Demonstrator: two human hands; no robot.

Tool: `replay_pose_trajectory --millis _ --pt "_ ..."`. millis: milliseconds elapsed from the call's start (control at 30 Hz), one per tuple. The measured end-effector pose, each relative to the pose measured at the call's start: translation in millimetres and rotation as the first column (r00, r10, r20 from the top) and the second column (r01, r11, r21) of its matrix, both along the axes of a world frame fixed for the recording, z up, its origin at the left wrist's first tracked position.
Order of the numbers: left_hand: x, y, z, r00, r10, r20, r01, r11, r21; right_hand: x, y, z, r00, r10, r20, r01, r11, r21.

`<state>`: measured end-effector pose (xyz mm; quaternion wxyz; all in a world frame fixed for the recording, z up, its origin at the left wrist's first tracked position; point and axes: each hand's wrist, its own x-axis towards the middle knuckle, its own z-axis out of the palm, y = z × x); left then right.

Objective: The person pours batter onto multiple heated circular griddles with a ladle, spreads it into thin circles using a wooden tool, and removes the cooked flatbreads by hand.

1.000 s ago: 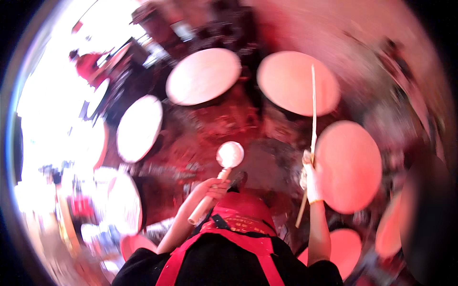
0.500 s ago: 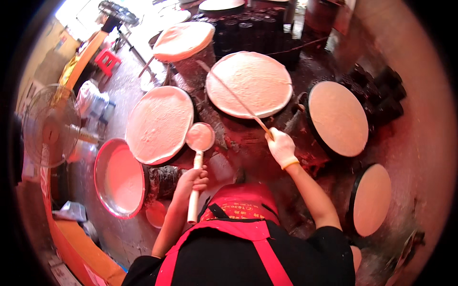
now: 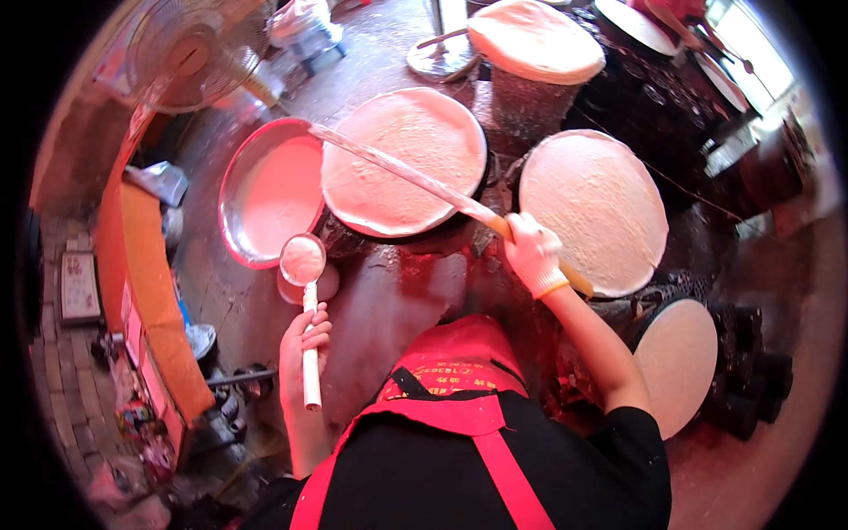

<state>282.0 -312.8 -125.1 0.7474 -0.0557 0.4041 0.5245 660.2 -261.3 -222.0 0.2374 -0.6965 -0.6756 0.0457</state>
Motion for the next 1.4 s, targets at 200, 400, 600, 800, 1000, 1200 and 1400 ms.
replay_pose_trajectory --millis 200,400,600,800,1000,1200,1400 --pt "-22 -39 13 0.965 0.248 0.084 -0.242 0.967 -0.073 -10 149 -19 1.000 -0.003 -0.030 0.005 0.998 0.056" --pt "-62 -31 -1 0.941 0.333 0.063 -0.328 0.941 -0.084 1 279 -10 0.993 -0.107 0.057 0.108 0.994 -0.002" --pt "-107 25 -13 0.956 0.294 0.000 -0.294 0.954 -0.067 -10 328 -33 0.954 -0.118 -0.276 0.029 0.951 -0.308" --pt "-141 94 -21 0.978 0.206 0.025 -0.205 0.977 -0.064 -15 316 31 0.810 -0.081 -0.580 -0.109 0.952 -0.285" --pt "-115 161 -13 0.995 0.073 0.065 -0.070 0.997 -0.043 152 344 126 0.878 0.098 -0.468 -0.103 0.995 0.015" --pt "-91 179 -23 0.912 0.084 0.401 -0.084 0.996 -0.016 139 351 309 0.877 -0.314 0.364 0.088 0.849 0.520" --pt "-37 183 2 0.930 0.185 0.318 -0.179 0.983 -0.047 182 370 208 0.808 -0.074 0.584 -0.327 0.768 0.551"
